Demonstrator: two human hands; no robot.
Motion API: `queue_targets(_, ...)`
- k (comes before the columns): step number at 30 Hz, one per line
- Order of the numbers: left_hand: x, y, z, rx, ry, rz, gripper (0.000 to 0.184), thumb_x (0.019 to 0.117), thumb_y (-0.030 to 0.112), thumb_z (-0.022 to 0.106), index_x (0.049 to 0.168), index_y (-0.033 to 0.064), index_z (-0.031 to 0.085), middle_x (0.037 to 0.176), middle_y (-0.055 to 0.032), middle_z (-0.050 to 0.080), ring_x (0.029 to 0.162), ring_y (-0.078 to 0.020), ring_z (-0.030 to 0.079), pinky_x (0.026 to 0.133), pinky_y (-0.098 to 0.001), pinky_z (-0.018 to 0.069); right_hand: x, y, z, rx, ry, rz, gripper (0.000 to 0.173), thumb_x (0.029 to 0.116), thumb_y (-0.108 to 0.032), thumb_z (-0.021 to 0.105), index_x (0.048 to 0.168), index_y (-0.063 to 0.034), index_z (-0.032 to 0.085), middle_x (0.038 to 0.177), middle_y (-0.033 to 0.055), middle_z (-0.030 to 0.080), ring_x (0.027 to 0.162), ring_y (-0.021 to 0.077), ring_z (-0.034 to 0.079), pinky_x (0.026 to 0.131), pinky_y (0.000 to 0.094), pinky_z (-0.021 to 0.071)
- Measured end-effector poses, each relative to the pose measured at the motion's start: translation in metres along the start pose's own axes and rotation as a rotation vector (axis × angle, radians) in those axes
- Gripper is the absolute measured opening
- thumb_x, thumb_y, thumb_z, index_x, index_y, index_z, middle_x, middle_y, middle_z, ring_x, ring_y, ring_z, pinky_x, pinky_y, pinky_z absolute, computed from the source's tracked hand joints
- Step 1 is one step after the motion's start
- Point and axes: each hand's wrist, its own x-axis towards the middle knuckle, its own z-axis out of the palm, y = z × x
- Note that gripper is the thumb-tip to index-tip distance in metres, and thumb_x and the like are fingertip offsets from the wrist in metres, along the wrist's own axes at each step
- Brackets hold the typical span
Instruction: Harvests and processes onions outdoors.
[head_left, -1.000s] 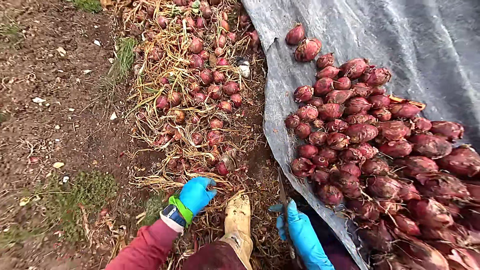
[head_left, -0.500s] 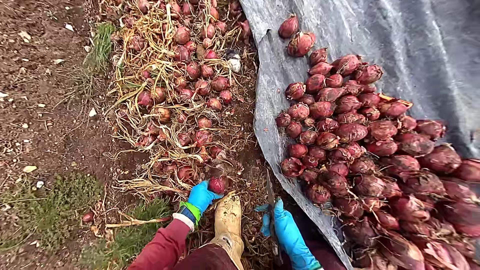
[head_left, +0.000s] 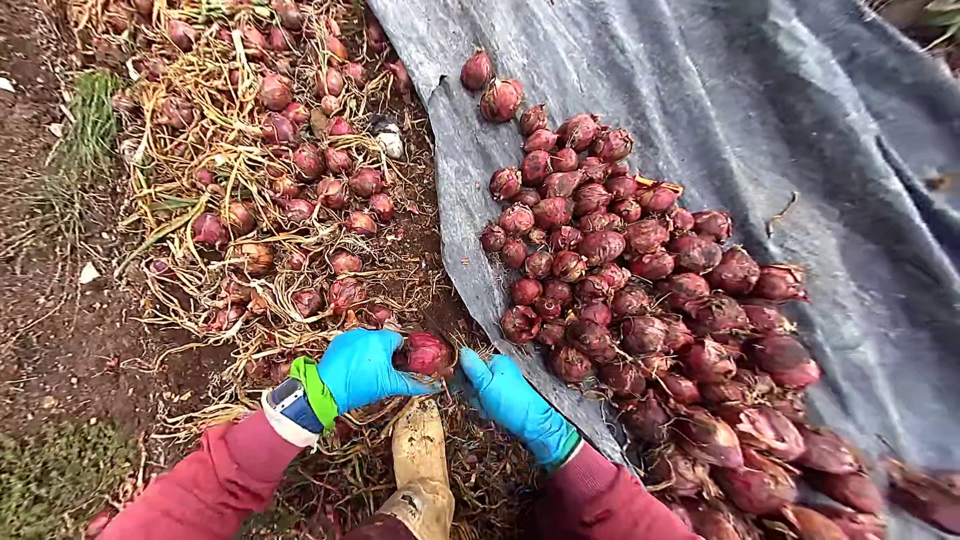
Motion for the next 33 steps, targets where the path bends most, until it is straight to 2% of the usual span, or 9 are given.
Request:
queue_targets(5,0.026,0.002,0.008,-0.541,0.184,-0.018,0.053,0.0786,0.064,0.081,0.104,0.0179,0.075,0.088,0.0004,0.076,0.085,-0.0143,0.073,0.082,-0.047,0.0613,0.01,0.024,-0.006,0.274,0.049,0.046,0.082,0.1014,-0.072,0.022,0.1,-0.0061,0.07,0.061,0.0061,0.06,0.048,0.017,0.057,0.047,0.0343,0.0521)
queue_targets(9,0.015,0.061,0.005,-0.042,-0.18,0.266,0.045,0.1045,0.053,0.051,0.102,0.0128,0.071,0.094,-0.0071,0.071,0.091,-0.0256,0.069,0.083,-0.0549,0.0553,0.0,0.032,-0.013,0.102,-0.143,-0.038,0.094,0.0792,-0.097,0.027,0.086,-0.013,0.068,0.062,-0.0003,0.061,0.051,0.0128,0.058,0.048,0.0333,0.0523)
queue_targets(11,0.011,0.083,0.009,0.045,-0.266,0.369,0.046,0.1102,0.046,0.041,0.102,0.011,0.069,0.095,-0.011,0.07,0.093,-0.0313,0.069,0.078,-0.0597,0.0538,-0.015,0.027,-0.013,0.137,-0.026,-0.041,0.092,0.0806,-0.096,0.021,0.076,-0.0144,0.063,0.058,0.0007,0.06,0.047,0.0141,0.058,0.045,0.0334,0.0511)
queue_targets(13,0.021,0.072,0.005,-0.019,-0.087,0.265,0.044,0.1103,0.047,0.041,0.107,0.0143,0.071,0.099,-0.0082,0.072,0.096,-0.0282,0.07,0.08,-0.0576,0.0555,-0.028,0.027,-0.021,0.326,0.21,-0.077,0.09,0.0904,-0.087,0.017,0.084,-0.0113,0.065,0.056,0.0021,0.058,0.043,0.0154,0.055,0.041,0.0334,0.0509)
queue_targets(17,0.046,-0.016,-0.005,-0.317,0.427,-0.305,0.042,0.1053,0.053,0.05,0.114,0.0197,0.074,0.103,-0.0084,0.076,0.099,-0.0299,0.072,0.086,-0.0619,0.0557,-0.044,0.046,-0.054,0.551,0.572,-0.075,0.085,0.1039,-0.064,0.0,0.098,-0.0076,0.064,0.054,0.0041,0.055,0.04,0.0188,0.054,0.038,0.0394,0.0516)
queue_targets(20,0.081,-0.082,0.006,-0.382,0.526,-0.601,0.05,0.0914,0.043,0.073,0.133,0.015,0.067,0.124,-0.017,0.07,0.113,-0.0381,0.068,0.093,-0.0655,0.0546,-0.054,0.057,-0.038,0.466,0.501,0.046,0.086,0.1046,-0.06,-0.001,0.102,-0.0043,0.064,0.056,0.0077,0.058,0.042,0.022,0.056,0.041,0.041,0.0532)
queue_targets(24,0.128,-0.125,0.031,-0.271,0.234,-0.692,0.084,0.0731,0.045,0.09,0.137,0.0017,0.057,0.125,-0.0236,0.067,0.118,-0.0404,0.066,0.099,-0.0618,0.054,-0.041,0.063,0.001,0.425,0.331,0.118,0.089,0.1048,-0.058,0.0,0.108,-0.002,0.068,0.058,0.008,0.061,0.044,0.02,0.059,0.044,0.0389,0.0541)
queue_targets(28,0.108,-0.141,0.005,-0.11,0.055,-0.593,0.068,0.0843,0.065,0.075,0.112,0.0024,0.072,0.113,-0.0221,0.072,0.112,-0.0403,0.068,0.095,-0.0657,0.0532,-0.025,0.072,0.024,0.535,0.209,0.194,0.095,0.1028,-0.062,-0.004,0.108,-0.0019,0.069,0.057,0.0108,0.06,0.044,0.0224,0.059,0.044,0.0401,0.0548)
queue_targets(33,0.042,-0.095,-0.016,-0.369,0.297,-0.259,0.056,0.0966,0.06,0.064,0.111,0.0071,0.072,0.096,-0.0153,0.073,0.095,-0.0317,0.07,0.09,-0.0594,0.0549,0.001,0.066,0.034,0.567,-0.058,0.211,0.095,0.1013,-0.068,0.001,0.112,-0.0022,0.068,0.06,0.0104,0.06,0.047,0.0233,0.06,0.046,0.0407,0.0561)
